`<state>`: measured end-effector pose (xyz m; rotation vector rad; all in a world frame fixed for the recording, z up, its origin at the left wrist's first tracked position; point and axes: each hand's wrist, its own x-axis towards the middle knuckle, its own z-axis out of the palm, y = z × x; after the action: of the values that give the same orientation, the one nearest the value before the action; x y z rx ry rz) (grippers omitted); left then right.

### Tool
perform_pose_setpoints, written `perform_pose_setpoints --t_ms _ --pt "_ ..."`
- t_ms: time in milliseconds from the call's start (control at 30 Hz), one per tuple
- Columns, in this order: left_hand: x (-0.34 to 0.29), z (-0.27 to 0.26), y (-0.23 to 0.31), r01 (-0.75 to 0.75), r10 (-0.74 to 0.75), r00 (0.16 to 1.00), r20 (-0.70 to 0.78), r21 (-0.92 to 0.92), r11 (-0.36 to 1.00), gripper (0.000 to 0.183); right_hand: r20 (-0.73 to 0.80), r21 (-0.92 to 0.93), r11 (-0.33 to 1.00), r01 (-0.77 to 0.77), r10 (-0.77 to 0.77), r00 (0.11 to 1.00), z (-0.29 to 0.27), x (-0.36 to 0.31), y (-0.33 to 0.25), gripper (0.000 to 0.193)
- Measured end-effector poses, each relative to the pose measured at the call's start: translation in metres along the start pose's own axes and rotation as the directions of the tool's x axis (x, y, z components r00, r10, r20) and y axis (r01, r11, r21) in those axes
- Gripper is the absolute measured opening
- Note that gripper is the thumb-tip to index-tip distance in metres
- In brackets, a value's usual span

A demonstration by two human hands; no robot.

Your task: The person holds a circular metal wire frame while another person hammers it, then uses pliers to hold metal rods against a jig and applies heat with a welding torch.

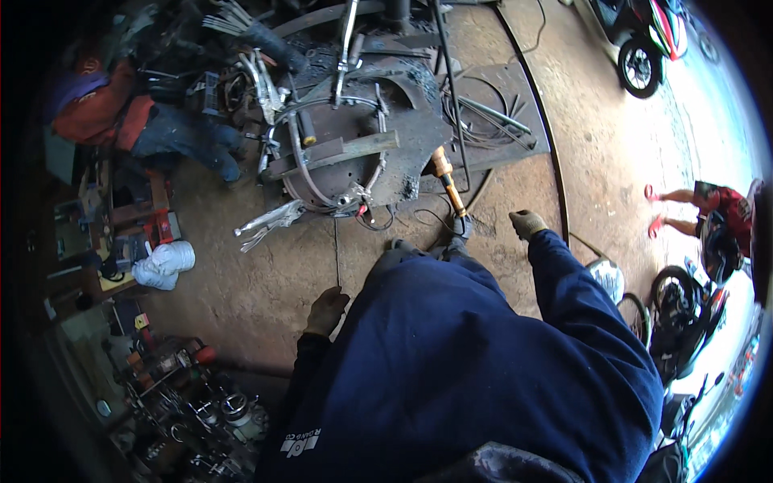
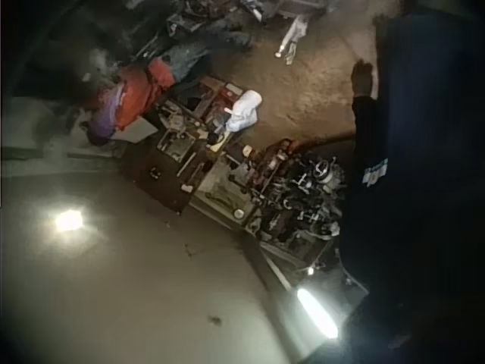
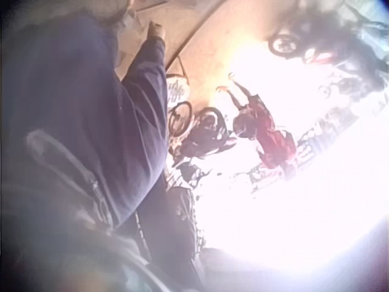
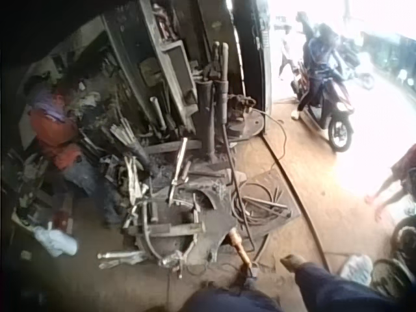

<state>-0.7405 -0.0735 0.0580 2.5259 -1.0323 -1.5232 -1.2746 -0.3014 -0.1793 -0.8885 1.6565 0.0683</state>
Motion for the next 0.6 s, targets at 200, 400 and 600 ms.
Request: perform_pose_setpoints --t_ms 200,400,600 --pt "0.020 0.025 -0.085 -0.149 0.150 0.989 0.013 0.217 0.965 0.050 0.073 0.052 0.989 0.139 -0.143 0.987 0.056 -0.022 -0.034 0.038" --pt "0.021 0.026 -0.109 -0.518 0.497 0.852 0.166 0.403 0.754 0.021 0.096 0.012 0.994 0.113 -0.113 0.989 0.071 -0.064 -0.029 0.038" --pt "0.024 0.006 -0.073 0.111 -0.098 0.989 0.108 -0.123 0.986 0.059 0.020 -0.058 0.998 -0.027 0.028 0.999 0.051 -0.082 0.003 0.037"
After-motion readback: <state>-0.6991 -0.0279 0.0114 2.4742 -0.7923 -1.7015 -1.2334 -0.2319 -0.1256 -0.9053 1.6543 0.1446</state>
